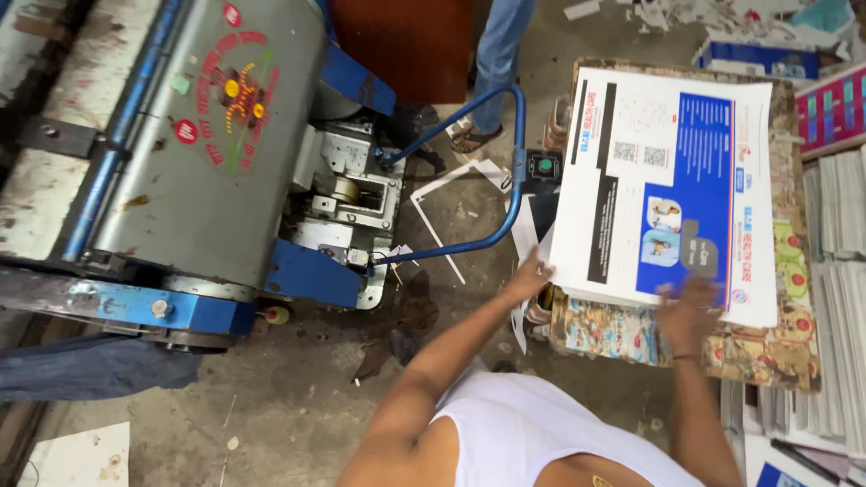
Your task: The person repeatedly picks up flat, printed cardboard sheets from a stack and feeds them into a blue industrial machine. The person then retrieves the processed sheets from the machine's output and places them onto a new stack, continuing this cycle throughout the video.
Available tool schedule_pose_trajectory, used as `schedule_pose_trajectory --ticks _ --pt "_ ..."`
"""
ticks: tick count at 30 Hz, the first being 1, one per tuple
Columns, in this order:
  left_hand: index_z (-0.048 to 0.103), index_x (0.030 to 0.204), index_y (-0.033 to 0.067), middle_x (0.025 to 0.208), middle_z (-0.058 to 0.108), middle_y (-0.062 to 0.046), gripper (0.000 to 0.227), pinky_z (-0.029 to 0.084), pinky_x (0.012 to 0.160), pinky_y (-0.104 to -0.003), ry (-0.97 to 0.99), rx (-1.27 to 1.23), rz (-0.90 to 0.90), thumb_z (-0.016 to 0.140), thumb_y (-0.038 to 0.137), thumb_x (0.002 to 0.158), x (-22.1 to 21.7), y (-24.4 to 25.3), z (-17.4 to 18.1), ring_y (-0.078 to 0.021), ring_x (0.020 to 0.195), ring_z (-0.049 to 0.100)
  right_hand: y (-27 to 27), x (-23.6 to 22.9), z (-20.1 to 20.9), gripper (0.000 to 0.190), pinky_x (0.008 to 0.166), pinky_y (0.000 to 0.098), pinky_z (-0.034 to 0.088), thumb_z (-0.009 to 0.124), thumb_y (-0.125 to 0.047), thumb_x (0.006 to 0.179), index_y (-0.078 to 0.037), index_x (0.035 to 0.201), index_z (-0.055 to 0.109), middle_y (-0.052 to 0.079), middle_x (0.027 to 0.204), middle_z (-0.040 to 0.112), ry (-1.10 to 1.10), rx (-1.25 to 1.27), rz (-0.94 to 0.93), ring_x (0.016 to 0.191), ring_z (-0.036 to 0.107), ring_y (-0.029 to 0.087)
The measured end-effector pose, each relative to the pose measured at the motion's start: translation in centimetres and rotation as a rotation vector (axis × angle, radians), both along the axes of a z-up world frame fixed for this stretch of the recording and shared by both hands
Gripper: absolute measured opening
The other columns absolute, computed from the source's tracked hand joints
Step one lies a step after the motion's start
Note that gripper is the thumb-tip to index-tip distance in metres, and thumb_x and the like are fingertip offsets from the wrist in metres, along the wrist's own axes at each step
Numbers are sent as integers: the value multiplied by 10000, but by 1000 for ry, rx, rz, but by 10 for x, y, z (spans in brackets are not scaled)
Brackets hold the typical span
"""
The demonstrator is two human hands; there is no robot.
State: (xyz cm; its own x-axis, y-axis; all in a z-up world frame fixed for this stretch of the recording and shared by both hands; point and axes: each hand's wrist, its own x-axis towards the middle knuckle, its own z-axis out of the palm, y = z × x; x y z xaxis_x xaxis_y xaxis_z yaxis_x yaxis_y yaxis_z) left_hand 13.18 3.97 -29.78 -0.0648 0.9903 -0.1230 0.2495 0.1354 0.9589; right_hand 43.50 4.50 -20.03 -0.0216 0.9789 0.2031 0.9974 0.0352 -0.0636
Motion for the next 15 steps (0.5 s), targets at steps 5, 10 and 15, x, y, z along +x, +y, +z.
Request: schedule_pose_trajectory --ticks 5,10,15 --pt "467 1348 76 1156 713 -284 778 535 837 -538 775 550 436 801 351 701 44 -9 66 -429 1041 692 -46 -58 -52 821 1193 621 166 648 -497 868 -56 1512 394 182 1601 396 86 -99 436 1505 311 358" --pt "319 1620 36 1024 734 -325 694 548 868 -528 328 163 -121 586 205 1002 31 8 192 -466 943 706 -55 -42 -45 668 1263 623 196 620 -314 999 2 1565 459 229 1570 503 410 193 300 1502 439 384" --pt "267 1632 108 1436 573 -301 659 587 959 -476 39 776 -234 539 127 1032 -55 -32 284 -459 1119 686 -61 -61 -9 650 1316 529 329 483 -83 969 9 1611 444 238 1598 515 577 348 259 1539 443 391"
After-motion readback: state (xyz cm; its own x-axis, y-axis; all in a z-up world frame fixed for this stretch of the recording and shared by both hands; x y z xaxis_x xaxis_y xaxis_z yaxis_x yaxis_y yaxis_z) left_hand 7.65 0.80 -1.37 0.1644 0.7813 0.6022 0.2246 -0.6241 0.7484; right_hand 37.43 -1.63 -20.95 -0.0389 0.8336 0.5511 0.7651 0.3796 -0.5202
